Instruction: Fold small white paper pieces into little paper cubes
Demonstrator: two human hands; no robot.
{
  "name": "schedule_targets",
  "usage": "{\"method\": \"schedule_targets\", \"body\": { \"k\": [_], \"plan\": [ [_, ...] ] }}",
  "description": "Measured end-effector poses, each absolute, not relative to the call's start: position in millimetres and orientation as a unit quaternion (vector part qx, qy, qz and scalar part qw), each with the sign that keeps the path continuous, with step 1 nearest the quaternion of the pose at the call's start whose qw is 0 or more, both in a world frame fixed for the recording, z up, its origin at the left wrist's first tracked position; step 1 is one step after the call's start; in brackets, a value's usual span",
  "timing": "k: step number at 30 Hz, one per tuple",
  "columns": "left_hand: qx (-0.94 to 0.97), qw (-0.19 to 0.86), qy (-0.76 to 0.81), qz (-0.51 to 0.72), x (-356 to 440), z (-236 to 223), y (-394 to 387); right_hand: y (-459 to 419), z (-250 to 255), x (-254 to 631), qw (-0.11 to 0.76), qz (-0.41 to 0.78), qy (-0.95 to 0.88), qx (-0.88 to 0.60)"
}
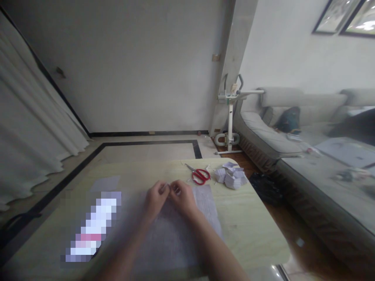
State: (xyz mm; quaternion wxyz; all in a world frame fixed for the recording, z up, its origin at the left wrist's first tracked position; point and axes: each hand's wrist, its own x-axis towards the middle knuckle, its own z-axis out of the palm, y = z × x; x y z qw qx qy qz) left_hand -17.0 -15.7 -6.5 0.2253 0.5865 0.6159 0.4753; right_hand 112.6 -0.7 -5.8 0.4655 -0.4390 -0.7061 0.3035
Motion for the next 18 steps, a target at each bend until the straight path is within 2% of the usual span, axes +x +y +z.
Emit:
{"method": "schedule_targets", "body": {
  "k": [8,18],
  "plan": [
    [0.591,0.261,0.589,0.487,-15,-6,-14,0,-7,113,0.488,0.29,-0.703,-0.428],
    [0.561,0.354,0.541,0.517,-13,6,-16,4,-8,114,0.502,0.308,-0.679,-0.439]
  ]
}}
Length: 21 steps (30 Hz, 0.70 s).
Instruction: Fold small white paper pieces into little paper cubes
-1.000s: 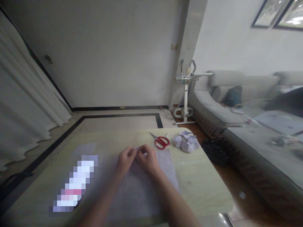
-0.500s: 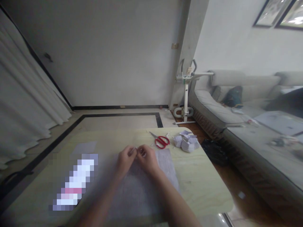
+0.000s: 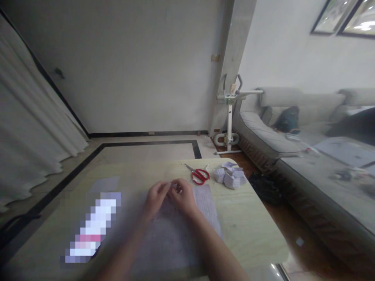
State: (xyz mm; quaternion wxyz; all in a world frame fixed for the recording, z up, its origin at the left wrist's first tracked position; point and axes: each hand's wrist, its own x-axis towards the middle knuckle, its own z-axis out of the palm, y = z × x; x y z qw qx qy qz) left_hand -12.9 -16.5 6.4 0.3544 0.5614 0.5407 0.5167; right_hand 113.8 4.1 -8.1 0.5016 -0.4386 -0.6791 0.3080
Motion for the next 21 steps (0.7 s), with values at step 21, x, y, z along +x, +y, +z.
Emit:
{"method": "schedule_targets", "body": {
  "k": [21],
  "plan": [
    [0.622,0.336,0.539,0.457,-17,1,-19,9,4,125,0.489,0.415,-0.63,-0.439]
  ]
}}
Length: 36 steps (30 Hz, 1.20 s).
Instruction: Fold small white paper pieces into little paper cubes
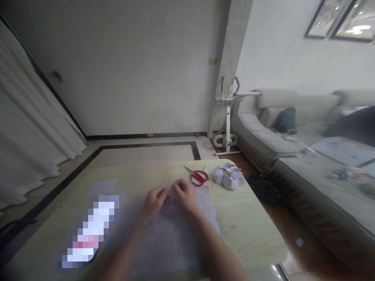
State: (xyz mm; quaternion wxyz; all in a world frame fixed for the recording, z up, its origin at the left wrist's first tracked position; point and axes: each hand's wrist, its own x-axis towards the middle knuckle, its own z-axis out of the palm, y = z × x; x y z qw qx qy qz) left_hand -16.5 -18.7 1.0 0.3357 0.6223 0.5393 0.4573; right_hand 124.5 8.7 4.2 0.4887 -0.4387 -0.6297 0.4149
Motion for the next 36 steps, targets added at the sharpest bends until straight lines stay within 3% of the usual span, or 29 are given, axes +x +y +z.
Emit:
{"method": "schedule_targets", "body": {
  "k": [10,17,28,36],
  "plan": [
    [0.654,0.321,0.537,0.425,-18,-3,-17,10,7,127,0.461,0.429,-0.628,-0.457],
    [0.585,0.393,0.533,0.468,-15,2,-17,12,6,129,0.49,0.434,-0.609,-0.447],
    [0.586,0.372,0.542,0.474,-19,2,-16,14,10,134,0.453,0.451,-0.622,-0.452],
    [0.546,0.439,0.522,0.486,-14,6,-17,15,3,132,0.52,0.502,-0.54,-0.432]
  ]
}}
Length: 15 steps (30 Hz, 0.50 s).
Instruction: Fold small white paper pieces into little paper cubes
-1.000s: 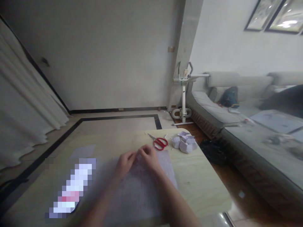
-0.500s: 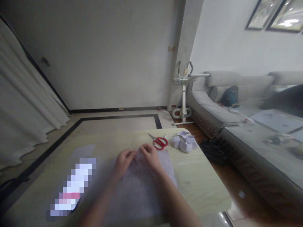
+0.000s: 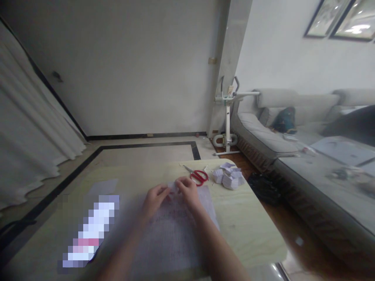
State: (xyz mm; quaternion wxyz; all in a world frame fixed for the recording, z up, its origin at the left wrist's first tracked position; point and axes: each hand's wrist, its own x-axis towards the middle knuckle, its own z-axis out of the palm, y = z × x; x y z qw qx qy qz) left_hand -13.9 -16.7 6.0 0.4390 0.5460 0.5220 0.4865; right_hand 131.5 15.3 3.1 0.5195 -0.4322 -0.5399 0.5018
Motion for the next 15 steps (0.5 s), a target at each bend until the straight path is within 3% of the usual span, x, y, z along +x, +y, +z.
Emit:
{"method": "schedule_targets", "body": {
  "k": [15],
  "plan": [
    [0.585,0.326,0.56,0.488,-21.7,0.0,-12.8,12.2,8.2,134.4,0.423,0.436,-0.658,-0.444]
  ]
}}
